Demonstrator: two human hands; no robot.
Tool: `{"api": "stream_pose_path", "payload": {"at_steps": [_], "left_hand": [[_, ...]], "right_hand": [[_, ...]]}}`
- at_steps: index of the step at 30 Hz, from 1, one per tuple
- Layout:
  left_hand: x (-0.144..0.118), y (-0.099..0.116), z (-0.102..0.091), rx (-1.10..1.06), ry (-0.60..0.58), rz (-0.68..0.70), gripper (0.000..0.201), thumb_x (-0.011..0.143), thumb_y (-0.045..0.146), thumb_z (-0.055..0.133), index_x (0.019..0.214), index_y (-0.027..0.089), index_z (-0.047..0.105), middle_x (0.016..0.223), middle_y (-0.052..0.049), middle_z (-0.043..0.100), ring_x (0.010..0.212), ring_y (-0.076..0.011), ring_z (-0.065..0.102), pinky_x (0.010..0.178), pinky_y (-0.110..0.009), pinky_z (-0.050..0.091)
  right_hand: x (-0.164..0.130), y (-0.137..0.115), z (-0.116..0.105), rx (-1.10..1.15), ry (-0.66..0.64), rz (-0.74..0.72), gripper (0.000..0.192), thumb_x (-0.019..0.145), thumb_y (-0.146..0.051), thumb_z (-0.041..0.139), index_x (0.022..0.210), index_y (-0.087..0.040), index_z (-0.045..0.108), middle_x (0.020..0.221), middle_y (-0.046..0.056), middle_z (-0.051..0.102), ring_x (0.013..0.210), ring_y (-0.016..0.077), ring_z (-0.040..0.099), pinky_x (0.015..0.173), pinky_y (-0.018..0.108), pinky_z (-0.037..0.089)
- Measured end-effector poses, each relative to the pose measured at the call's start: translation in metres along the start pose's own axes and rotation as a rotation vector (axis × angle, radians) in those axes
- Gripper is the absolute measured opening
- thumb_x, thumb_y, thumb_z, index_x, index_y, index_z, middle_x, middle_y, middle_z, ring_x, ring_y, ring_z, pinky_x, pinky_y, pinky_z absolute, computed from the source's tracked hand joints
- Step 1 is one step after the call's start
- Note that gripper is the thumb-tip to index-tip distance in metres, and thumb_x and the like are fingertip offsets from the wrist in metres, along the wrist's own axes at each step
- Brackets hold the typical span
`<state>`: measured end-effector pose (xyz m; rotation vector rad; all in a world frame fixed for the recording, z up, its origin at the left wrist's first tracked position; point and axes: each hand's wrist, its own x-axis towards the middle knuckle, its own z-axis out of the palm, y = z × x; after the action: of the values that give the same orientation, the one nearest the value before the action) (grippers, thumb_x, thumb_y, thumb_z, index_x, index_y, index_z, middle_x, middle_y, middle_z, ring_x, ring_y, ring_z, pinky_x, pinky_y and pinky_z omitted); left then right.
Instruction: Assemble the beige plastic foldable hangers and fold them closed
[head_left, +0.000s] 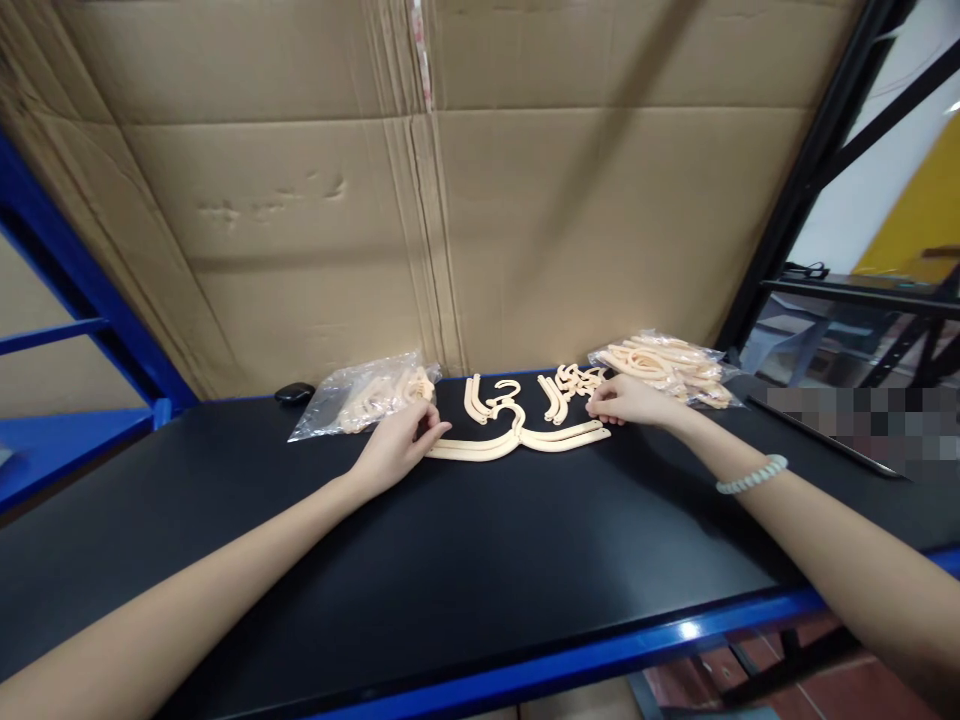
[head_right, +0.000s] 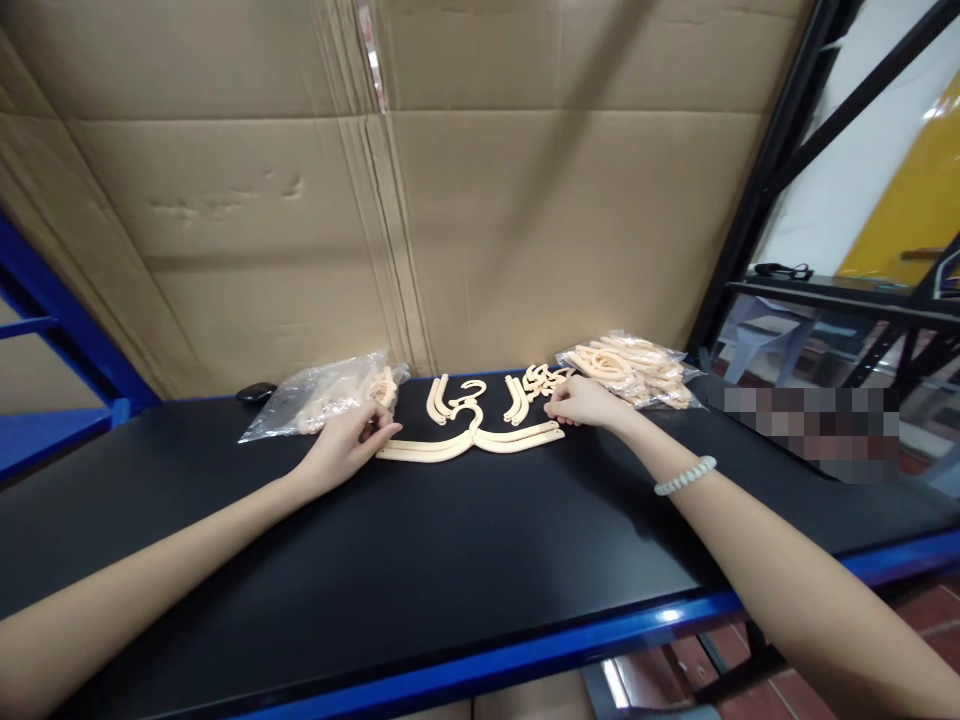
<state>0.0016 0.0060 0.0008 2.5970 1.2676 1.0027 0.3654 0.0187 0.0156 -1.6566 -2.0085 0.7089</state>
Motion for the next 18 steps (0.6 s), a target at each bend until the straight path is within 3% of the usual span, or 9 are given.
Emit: {"api": "stream_pose_path", "payload": {"at_steps": [7,13,18], "left_hand": [[0.003,0.0015,-0.0022,-0.01,0.016,0.011,0.017,0.09,0.032,0.039,0.084,0.02,0.049,0.074,-0.001,0.059,0.067,-0.0171,0.057,0.063,-0.029,0.043],[0.0017,0.0045,-0.0029,0.029,-0.011,0.015,0.014,0.088,0.028,0.039,0.082,0.019,0.049,0.069,0.001,0.057,0.055,-0.0139,0.05,0.055,-0.026,0.039],[0.0015,0.0064,-0.0045,0.027,0.004,0.031,0.015,0.086,0.026,0.039,0.074,0.02,0.047,0.069,0.0,0.055,0.059,-0.0138,0.051,0.058,-0.026,0.039]], "right_hand": [[-0.0016,-0.0053,-0.0015,0.015,0.002,0.009,0.015,0.069,-0.025,0.059,0.057,-0.016,0.059,0.053,0.0,0.058,0.049,0.0103,0.051,0.047,0.023,0.042],[-0.0005,-0.0035,-0.0012,0.01,0.003,0.009,0.014,0.069,-0.023,0.058,0.056,-0.016,0.059,0.055,0.001,0.059,0.049,0.0102,0.052,0.048,0.022,0.043],[0.002,0.0007,0.0006,0.015,0.015,0.001,0.014,0.069,-0.023,0.057,0.057,-0.016,0.059,0.055,0.001,0.059,0.05,0.0103,0.052,0.049,0.023,0.042]]}}
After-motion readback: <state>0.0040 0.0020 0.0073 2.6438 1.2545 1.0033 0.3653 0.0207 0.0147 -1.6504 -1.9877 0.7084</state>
